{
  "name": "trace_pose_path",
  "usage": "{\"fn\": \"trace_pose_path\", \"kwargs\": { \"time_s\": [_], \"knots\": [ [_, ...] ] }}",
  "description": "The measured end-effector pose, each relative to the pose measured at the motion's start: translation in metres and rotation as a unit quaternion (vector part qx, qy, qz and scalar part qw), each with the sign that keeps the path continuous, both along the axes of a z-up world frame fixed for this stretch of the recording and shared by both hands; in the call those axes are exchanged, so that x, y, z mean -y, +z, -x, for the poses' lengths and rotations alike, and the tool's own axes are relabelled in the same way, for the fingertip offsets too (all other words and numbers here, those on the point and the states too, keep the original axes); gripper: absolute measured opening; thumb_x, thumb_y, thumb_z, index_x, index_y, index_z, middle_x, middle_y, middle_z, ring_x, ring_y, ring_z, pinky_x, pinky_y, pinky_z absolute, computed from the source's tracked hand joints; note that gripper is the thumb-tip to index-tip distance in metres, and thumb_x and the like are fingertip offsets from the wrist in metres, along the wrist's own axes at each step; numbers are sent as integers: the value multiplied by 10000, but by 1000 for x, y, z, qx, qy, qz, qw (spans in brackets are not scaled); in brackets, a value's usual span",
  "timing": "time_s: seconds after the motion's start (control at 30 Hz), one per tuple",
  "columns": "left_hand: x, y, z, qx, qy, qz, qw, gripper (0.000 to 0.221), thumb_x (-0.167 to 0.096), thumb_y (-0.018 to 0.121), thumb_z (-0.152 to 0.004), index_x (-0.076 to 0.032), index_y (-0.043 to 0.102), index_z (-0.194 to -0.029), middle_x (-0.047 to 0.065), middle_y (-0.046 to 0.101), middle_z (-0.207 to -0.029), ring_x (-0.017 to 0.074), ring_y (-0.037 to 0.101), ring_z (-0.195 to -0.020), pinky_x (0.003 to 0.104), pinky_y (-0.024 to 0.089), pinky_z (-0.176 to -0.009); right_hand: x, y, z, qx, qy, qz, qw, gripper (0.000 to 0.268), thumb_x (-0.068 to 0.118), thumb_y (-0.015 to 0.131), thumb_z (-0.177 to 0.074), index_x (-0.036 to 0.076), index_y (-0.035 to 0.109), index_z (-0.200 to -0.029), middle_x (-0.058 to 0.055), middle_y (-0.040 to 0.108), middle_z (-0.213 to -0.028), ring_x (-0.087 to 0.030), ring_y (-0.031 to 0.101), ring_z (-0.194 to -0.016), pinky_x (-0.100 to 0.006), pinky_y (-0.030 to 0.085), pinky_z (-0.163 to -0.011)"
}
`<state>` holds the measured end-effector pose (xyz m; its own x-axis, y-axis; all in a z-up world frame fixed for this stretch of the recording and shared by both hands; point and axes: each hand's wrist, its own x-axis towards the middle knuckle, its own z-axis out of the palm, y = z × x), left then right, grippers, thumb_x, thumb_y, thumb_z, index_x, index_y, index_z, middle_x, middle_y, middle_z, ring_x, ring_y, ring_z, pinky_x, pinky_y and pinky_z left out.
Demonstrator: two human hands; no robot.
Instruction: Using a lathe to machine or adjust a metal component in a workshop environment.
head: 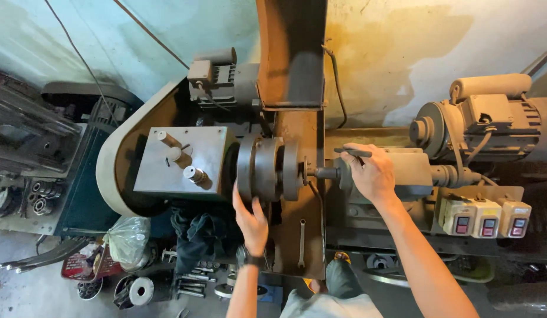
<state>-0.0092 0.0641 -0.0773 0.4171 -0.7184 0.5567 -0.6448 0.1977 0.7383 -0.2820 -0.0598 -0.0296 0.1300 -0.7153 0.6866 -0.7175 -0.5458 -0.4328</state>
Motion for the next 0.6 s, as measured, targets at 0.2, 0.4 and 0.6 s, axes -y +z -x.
{"fn": "trace_pose_path", "kwargs": {
  "time_s": [0.2, 0.4, 0.6],
  "knots": [
    [-9, -3, -1, 7, 72, 39, 997, 556, 46, 612, -946, 68, 431, -1472, 262, 494, -1404, 430, 538, -1280, 478, 454, -1077, 8, -9, 2, -20, -3, 46, 999, 101, 280, 765, -980, 181, 783, -992, -35, 752, -876, -270, 714, -799, -367, 585, -809],
    [121, 76, -36, 79, -49, -216, 972, 461, -279, 657, -994, 36, 577, -1321, 272, 559, -1348, 509, 602, -1162, 609, 526, -916, 8, -19, 3, -25, -38, 32, 998, 156, 352, 759, -977, 202, 780, -1013, -30, 740, -852, -250, 722, -809, -356, 588, -792],
    [69, 87, -10, 25, 10, -241, 970, 493, -332, 605, -1032, 47, 576, -1345, 364, 676, -1139, 567, 669, -975, 629, 544, -779, 5, -12, 1, 21, -26, 32, 999, 110, 241, 809, -946, 147, 797, -1001, -60, 769, -902, -282, 729, -850, -378, 589, -816]
  ]
}}
